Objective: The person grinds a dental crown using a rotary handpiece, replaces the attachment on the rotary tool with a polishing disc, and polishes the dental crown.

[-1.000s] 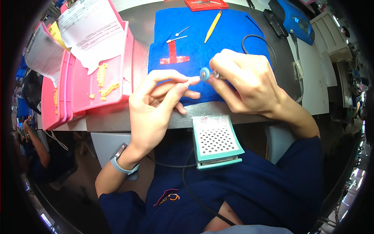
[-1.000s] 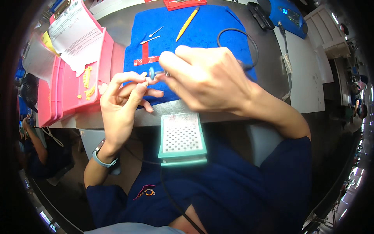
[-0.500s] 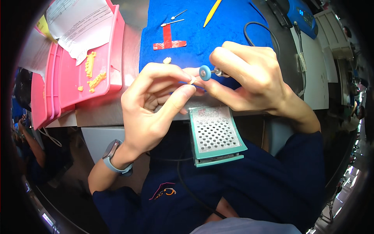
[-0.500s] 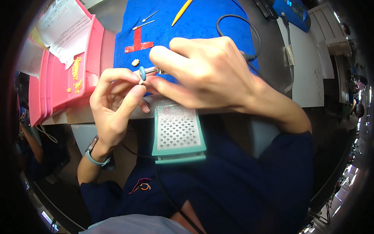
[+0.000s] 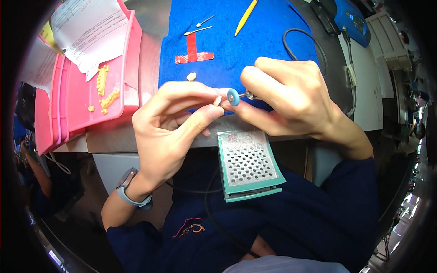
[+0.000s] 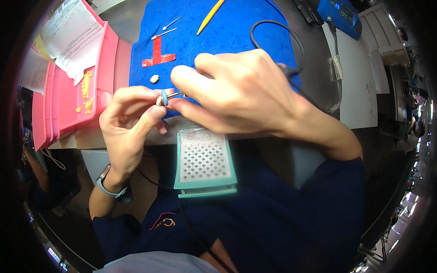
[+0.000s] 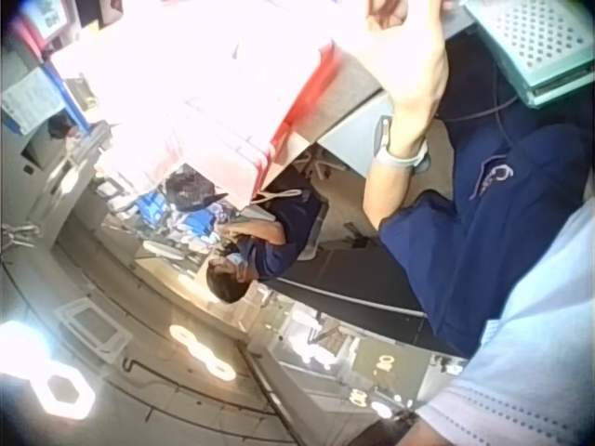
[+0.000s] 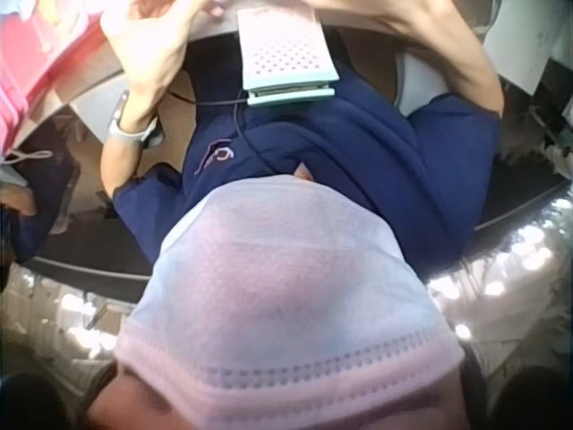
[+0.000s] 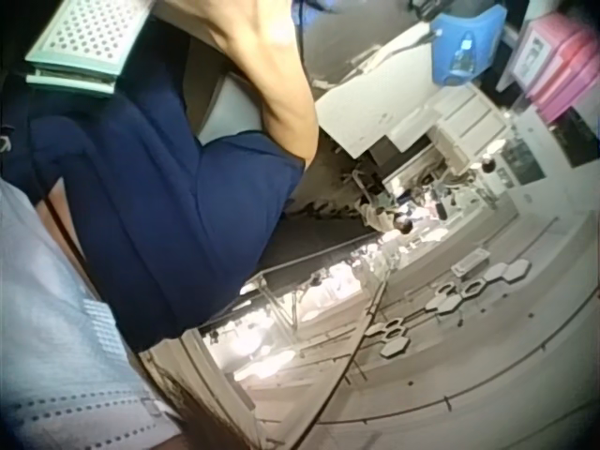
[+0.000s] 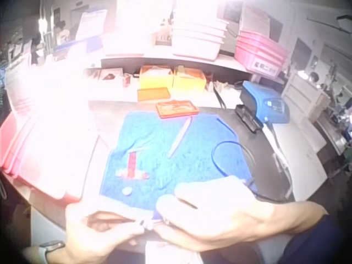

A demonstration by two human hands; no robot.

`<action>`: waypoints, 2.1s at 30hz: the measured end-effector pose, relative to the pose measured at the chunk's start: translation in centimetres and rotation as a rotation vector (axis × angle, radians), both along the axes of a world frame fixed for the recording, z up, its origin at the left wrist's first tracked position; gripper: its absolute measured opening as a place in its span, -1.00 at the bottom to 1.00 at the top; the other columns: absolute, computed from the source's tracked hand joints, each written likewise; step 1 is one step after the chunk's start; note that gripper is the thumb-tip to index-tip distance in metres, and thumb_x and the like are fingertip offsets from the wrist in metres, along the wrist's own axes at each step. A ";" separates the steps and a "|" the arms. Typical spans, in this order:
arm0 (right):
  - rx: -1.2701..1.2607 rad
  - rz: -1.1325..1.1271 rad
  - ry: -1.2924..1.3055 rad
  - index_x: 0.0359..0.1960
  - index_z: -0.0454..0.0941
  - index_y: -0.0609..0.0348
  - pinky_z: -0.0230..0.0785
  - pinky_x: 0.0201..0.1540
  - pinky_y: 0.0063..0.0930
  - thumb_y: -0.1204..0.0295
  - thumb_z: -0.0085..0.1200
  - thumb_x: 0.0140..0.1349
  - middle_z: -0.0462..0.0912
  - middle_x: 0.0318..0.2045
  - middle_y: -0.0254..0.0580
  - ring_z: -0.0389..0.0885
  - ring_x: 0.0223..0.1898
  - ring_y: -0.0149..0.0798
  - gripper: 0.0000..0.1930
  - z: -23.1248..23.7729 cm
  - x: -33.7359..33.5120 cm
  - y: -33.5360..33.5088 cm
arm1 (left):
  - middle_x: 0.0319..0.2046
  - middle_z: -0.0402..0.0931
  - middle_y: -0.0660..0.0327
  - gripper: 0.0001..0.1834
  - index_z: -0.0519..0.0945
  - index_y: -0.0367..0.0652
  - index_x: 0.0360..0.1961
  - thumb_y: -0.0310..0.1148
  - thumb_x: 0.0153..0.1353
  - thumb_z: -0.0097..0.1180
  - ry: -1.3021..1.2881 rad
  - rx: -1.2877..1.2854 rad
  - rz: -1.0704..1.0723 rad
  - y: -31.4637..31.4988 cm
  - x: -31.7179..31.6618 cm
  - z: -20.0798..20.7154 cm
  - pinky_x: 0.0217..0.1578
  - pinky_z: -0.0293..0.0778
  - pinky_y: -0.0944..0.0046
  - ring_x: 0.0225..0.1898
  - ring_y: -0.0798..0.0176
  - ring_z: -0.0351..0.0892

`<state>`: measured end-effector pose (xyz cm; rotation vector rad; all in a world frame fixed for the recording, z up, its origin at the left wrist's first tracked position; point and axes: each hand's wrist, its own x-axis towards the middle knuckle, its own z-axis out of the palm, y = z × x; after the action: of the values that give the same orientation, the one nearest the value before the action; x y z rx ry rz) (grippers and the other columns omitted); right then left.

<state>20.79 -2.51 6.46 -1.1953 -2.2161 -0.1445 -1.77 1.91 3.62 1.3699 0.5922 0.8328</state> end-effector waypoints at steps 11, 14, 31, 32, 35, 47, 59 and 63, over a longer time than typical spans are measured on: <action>0.000 -0.031 -0.089 -0.47 0.50 0.12 0.24 -0.65 -0.36 0.31 0.48 -0.11 0.33 -0.64 -0.32 0.44 -0.68 -0.27 -0.66 -0.1 0.1 -0.2 | -0.15 0.75 0.05 -0.80 0.61 -0.35 -0.12 -0.68 0.25 0.31 -0.044 0.033 -0.005 0.2 -0.2 -0.9 -0.28 0.61 0.48 -0.16 0.34 0.75; -0.012 -0.037 -0.090 -0.47 0.50 0.12 0.23 -0.66 -0.36 0.31 0.48 -0.11 0.32 -0.64 -0.32 0.43 -0.68 -0.27 -0.65 0.0 0.1 -0.2 | -0.18 0.75 0.05 -0.80 0.63 -0.36 -0.12 -0.70 0.24 0.31 -0.036 0.004 0.011 0.0 0.0 -0.6 -0.24 0.62 0.47 -0.17 0.34 0.75; -0.084 -0.030 -0.172 -0.41 0.52 0.02 0.37 -0.65 -0.35 0.19 0.34 0.17 0.44 -0.64 -0.31 0.59 -0.64 -0.24 -0.73 0.3 -0.2 -0.8 | -0.17 0.74 -0.03 -0.90 0.65 -0.36 -0.21 -0.69 0.27 0.26 -0.081 -0.064 -0.048 0.2 -0.2 -0.5 -0.26 0.68 0.40 -0.26 0.25 0.78; -0.083 -0.028 -0.172 -0.41 0.52 0.02 0.37 -0.65 -0.35 0.19 0.34 0.17 0.44 -0.64 -0.31 0.59 -0.64 -0.24 -0.73 0.3 -0.1 -0.8 | -0.17 0.74 -0.02 -0.90 0.66 -0.35 -0.20 -0.68 0.28 0.27 -0.042 -0.054 -0.049 0.1 -0.2 -0.4 -0.30 0.65 0.43 -0.29 0.27 0.77; -0.104 -0.041 -0.162 -0.41 0.53 0.01 0.37 -0.65 -0.35 0.20 0.34 0.18 0.44 -0.64 -0.32 0.60 -0.64 -0.24 -0.75 0.3 -0.1 -0.7 | -0.12 0.73 -0.10 -0.89 0.54 -0.27 -0.25 -0.67 0.33 0.20 0.065 0.045 -0.053 0.3 -0.2 -0.1 -0.41 0.54 0.44 -0.35 0.23 0.78; -0.111 -0.026 -0.144 -0.43 0.51 0.02 0.36 -0.65 -0.33 0.25 0.32 0.20 0.44 -0.66 -0.31 0.58 -0.67 -0.23 -0.77 0.4 -0.1 -0.7 | -0.13 0.74 -0.10 -0.91 0.55 -0.25 -0.27 -0.65 0.36 0.18 0.061 0.053 -0.063 0.3 -0.4 -0.3 -0.42 0.52 0.45 -0.38 0.27 0.76; -0.105 0.009 -0.116 -0.44 0.51 0.06 0.32 -0.66 -0.34 0.30 0.35 0.10 0.40 -0.65 -0.31 0.51 -0.68 -0.23 -0.77 0.2 0.0 -0.8 | -0.13 0.74 -0.10 -0.90 0.54 -0.24 -0.29 -0.64 0.36 0.19 0.037 0.010 -0.076 0.4 -0.2 -0.1 -0.43 0.51 0.46 -0.39 0.28 0.75; -0.109 -0.008 -0.135 -0.44 0.50 0.02 0.36 -0.65 -0.34 0.23 0.31 0.20 0.44 -0.66 -0.31 0.57 -0.67 -0.22 -0.76 0.1 -0.1 -0.8 | -0.13 0.74 -0.11 -0.90 0.54 -0.24 -0.29 -0.64 0.36 0.18 0.072 0.039 -0.072 0.3 -0.3 -0.1 -0.44 0.51 0.46 -0.40 0.29 0.75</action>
<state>20.68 -3.30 6.53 -1.2874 -2.3632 -0.1116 -2.06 2.24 3.48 1.4533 0.5808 0.7431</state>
